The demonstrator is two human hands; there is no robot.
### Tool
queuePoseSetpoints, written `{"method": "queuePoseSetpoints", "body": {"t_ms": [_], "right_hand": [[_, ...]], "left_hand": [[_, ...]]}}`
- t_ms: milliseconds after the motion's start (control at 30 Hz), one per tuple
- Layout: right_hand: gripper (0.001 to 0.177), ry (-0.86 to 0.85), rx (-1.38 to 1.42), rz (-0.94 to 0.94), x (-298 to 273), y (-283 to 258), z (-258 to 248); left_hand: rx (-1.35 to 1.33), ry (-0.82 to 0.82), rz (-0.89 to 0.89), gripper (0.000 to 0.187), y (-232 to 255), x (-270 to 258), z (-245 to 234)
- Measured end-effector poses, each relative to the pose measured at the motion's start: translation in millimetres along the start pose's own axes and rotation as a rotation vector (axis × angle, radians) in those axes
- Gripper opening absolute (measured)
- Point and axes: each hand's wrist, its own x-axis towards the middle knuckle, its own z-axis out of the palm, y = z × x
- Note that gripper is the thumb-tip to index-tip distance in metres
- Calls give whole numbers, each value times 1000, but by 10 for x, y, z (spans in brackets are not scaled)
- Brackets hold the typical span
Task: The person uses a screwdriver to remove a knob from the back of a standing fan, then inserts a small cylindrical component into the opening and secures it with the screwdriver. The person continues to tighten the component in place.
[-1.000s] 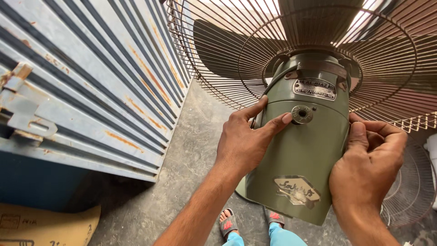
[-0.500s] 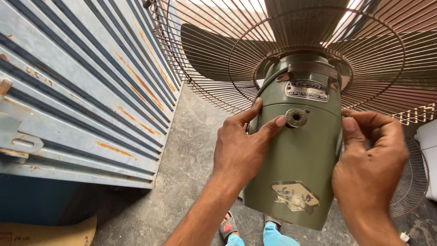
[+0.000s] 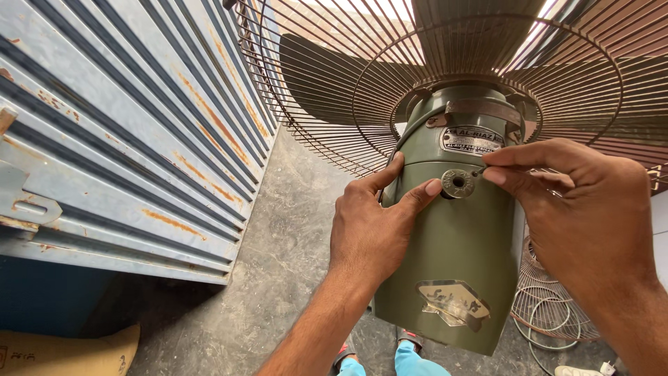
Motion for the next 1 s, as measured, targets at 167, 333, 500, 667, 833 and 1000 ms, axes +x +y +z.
{"method": "queuePoseSetpoints", "body": {"t_ms": [167, 333, 500, 667, 833, 1000], "right_hand": [[14, -59, -68, -46, 57, 53, -25], [14, -78, -52, -60, 91, 29, -20], [12, -121, -65, -2, 126, 9, -33], [12, -138, -55, 51, 152, 5, -19], [12, -146, -4, 105, 179, 31, -41], [12, -173, -57, 168, 228, 48, -56]], "left_hand": [[0, -55, -130, 80, 19, 9, 16], [1, -61, -150, 80, 36, -2, 6], [-29, -43, -113, 79, 39, -14, -3], [-45, -39, -128, 79, 36, -19, -8], [-75, -32, -109, 80, 19, -16, 0], [-77, -34, -109, 80, -3, -6, 7]]}}
